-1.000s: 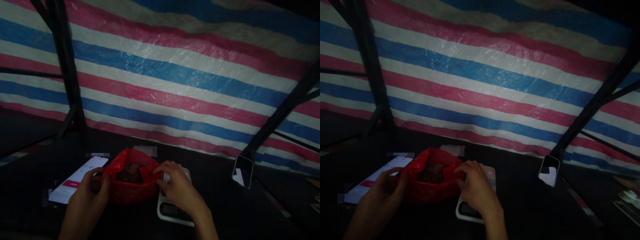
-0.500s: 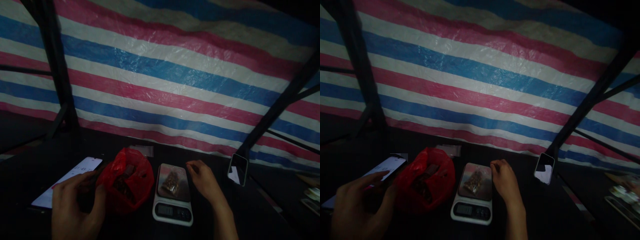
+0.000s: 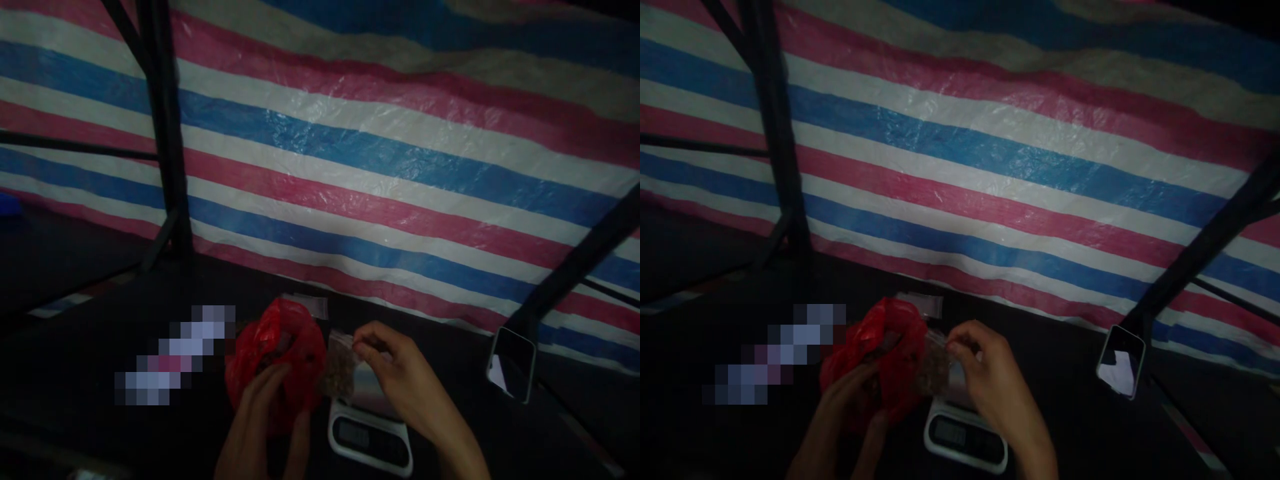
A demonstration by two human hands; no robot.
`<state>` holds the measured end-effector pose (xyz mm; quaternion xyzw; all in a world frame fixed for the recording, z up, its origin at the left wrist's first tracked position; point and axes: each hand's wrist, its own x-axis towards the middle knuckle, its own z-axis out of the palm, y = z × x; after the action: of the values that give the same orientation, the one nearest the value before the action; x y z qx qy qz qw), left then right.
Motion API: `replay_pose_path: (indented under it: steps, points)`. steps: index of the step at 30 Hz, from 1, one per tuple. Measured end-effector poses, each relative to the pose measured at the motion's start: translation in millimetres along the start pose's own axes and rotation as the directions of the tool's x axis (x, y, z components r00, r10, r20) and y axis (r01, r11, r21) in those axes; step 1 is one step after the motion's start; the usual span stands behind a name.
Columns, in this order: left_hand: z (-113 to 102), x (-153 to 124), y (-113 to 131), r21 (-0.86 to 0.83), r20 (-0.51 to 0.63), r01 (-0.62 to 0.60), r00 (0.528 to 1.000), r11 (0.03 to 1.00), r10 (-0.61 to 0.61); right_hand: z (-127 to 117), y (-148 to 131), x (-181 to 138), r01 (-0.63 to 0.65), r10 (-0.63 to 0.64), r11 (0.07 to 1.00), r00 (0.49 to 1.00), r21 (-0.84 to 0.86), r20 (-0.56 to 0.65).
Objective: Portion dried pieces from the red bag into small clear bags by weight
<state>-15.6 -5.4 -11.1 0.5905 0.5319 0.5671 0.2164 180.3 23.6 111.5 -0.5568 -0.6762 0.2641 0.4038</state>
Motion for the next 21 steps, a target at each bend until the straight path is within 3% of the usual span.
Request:
replay_pose_path:
  steps: [1,3,5,9,16,18,21]
  points:
    - [0.4,1.6,3.0,-0.047,0.067,0.131,0.99,0.99,-0.128,9.7,-11.8,1.2,0.026,-0.026,1.0,1.0,-0.01,0.003]
    - [-0.7,6.7,9.3,-0.143,0.204,0.373,0.918,0.917,-0.341,31.3,-29.1,5.5,0.055,-0.055,0.998,0.998,-0.007,0.018]
    - [-3.2,12.8,14.5,-0.217,0.276,0.487,0.862,0.846,-0.425,51.9,-37.1,12.1,0.057,-0.057,0.998,0.998,0.012,0.02]
    - [-8.5,21.1,13.4,-0.306,0.298,0.541,0.836,0.784,-0.461,80.6,-30.7,27.2,-0.048,0.048,0.999,0.999,0.014,0.009]
    - [-7.6,22.1,-5.8,-0.358,0.425,0.749,0.663,0.558,-0.617,108.1,-9.2,43.1,-0.215,0.215,0.976,0.977,-0.032,0.005]
    - [-9.4,25.2,-10.1,-0.356,0.406,0.762,0.648,0.541,-0.645,114.0,-9.8,44.9,-0.244,0.244,0.969,0.97,-0.043,-0.004]
    - [-14.4,30.9,-16.3,-0.369,0.366,0.742,0.67,0.559,-0.646,121.0,-14.6,47.0,-0.258,0.258,0.964,0.966,-0.068,-0.013]
